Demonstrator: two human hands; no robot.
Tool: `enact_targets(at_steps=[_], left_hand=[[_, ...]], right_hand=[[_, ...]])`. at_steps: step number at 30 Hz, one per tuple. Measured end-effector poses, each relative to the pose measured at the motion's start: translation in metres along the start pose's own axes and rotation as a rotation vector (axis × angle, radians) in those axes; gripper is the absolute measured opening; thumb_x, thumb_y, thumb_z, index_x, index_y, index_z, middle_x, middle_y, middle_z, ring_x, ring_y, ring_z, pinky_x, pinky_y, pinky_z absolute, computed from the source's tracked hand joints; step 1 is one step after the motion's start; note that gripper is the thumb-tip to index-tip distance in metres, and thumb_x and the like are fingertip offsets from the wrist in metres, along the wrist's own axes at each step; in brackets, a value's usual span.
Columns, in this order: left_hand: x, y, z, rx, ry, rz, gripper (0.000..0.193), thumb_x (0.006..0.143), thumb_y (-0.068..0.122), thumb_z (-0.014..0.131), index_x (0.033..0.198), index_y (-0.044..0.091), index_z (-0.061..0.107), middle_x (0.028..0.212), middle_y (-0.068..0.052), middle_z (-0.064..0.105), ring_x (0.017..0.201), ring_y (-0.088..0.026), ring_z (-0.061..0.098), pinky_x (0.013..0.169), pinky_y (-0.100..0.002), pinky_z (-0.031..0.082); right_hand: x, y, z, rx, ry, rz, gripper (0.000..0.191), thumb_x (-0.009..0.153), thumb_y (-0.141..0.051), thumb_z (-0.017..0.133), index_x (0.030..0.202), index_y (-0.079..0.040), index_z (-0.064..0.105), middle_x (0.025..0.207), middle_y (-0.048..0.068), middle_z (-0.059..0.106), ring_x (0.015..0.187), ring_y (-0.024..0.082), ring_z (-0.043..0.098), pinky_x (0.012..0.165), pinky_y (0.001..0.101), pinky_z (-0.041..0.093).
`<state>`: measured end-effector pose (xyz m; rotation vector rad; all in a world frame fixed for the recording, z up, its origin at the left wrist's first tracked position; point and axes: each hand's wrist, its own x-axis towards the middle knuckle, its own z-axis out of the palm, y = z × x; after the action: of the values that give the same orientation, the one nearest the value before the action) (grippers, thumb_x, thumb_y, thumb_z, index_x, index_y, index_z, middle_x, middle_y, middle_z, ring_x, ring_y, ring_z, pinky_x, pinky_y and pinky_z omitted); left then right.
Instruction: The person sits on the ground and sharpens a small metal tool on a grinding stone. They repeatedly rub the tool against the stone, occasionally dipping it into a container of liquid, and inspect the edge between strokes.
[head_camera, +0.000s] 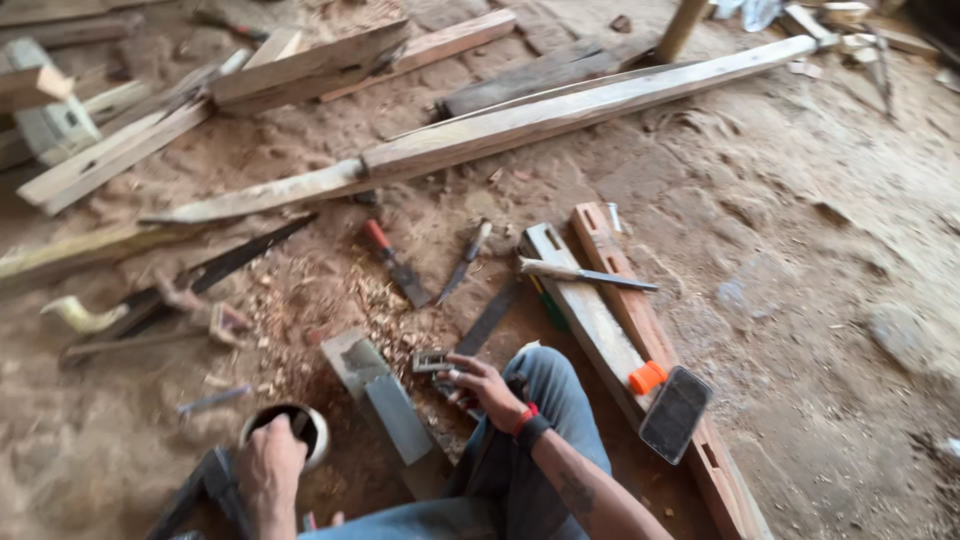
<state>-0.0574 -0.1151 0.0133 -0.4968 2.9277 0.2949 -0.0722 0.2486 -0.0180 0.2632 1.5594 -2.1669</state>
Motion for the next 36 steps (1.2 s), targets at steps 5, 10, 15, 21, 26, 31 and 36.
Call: enact_targets(at_steps=[5,10,15,21,26,31,36], left_hand=[[-0.018,0.010,-0.011,-0.027,0.106,-0.047,0.022,0.089,0.022,0.066,0.109,0.015,0.072,0.111,-0.015,0.076,0.101,-0.041,0.073,0.082,-0.053,0.061],[-0.034,0.015,-0.009,-0.059,0.301,-0.051,0.025,0.087,0.028,0.070,0.107,0.012,0.070,0.110,-0.010,0.074,0.097,-0.035,0.073,0.075,-0.051,0.060],[-0.044,0.013,0.010,-0.145,0.467,-0.060,0.029,0.085,0.029,0.075,0.109,0.013,0.072,0.106,-0.009,0.075,0.096,-0.033,0.073,0.076,-0.050,0.058],[-0.049,0.012,0.014,-0.321,0.738,-0.027,0.034,0.088,0.028,0.081,0.112,0.006,0.072,0.107,-0.014,0.076,0.095,-0.031,0.073,0.080,-0.045,0.059],[-0.070,0.035,0.004,-0.833,0.744,0.192,0.032,0.090,0.020,0.081,0.114,0.002,0.070,0.102,-0.014,0.077,0.090,-0.026,0.076,0.080,-0.038,0.060],[-0.092,0.077,0.002,-0.847,0.568,0.187,0.028,0.088,0.022,0.084,0.105,0.003,0.072,0.095,-0.013,0.079,0.084,-0.025,0.078,0.075,-0.038,0.059],[-0.095,0.101,0.001,-0.815,0.524,0.213,0.035,0.084,0.021,0.082,0.111,0.002,0.072,0.098,-0.015,0.078,0.085,-0.029,0.077,0.075,-0.039,0.060]], right_hand=[[-0.003,-0.006,0.004,-0.062,0.011,-0.009,0.055,0.099,-0.023,0.062,0.150,-0.010,0.050,0.131,0.005,0.072,0.079,0.009,0.068,0.066,0.0250,0.053],[-0.002,-0.007,0.007,-0.046,0.009,-0.003,0.054,0.099,-0.023,0.061,0.150,-0.007,0.051,0.129,0.006,0.073,0.077,0.010,0.068,0.067,0.0256,0.054],[-0.001,-0.005,0.006,-0.022,0.004,-0.005,0.054,0.099,-0.023,0.061,0.149,-0.007,0.050,0.127,0.007,0.073,0.077,0.010,0.069,0.067,0.0257,0.054],[0.001,-0.005,0.007,-0.023,0.004,-0.006,0.053,0.099,-0.022,0.062,0.149,-0.007,0.051,0.127,0.007,0.073,0.077,0.010,0.069,0.067,0.0257,0.054],[0.004,0.002,0.004,0.000,-0.048,-0.070,0.052,0.099,-0.020,0.065,0.147,-0.004,0.054,0.121,0.010,0.074,0.071,0.011,0.064,0.062,0.0266,0.053],[0.003,0.010,0.000,0.016,-0.034,-0.033,0.052,0.098,-0.021,0.063,0.148,-0.008,0.053,0.124,0.006,0.074,0.077,0.010,0.067,0.065,0.0245,0.052],[0.002,0.009,0.000,-0.010,-0.030,0.000,0.050,0.100,-0.020,0.060,0.148,-0.008,0.052,0.127,0.007,0.072,0.079,0.010,0.068,0.068,0.0251,0.054]])
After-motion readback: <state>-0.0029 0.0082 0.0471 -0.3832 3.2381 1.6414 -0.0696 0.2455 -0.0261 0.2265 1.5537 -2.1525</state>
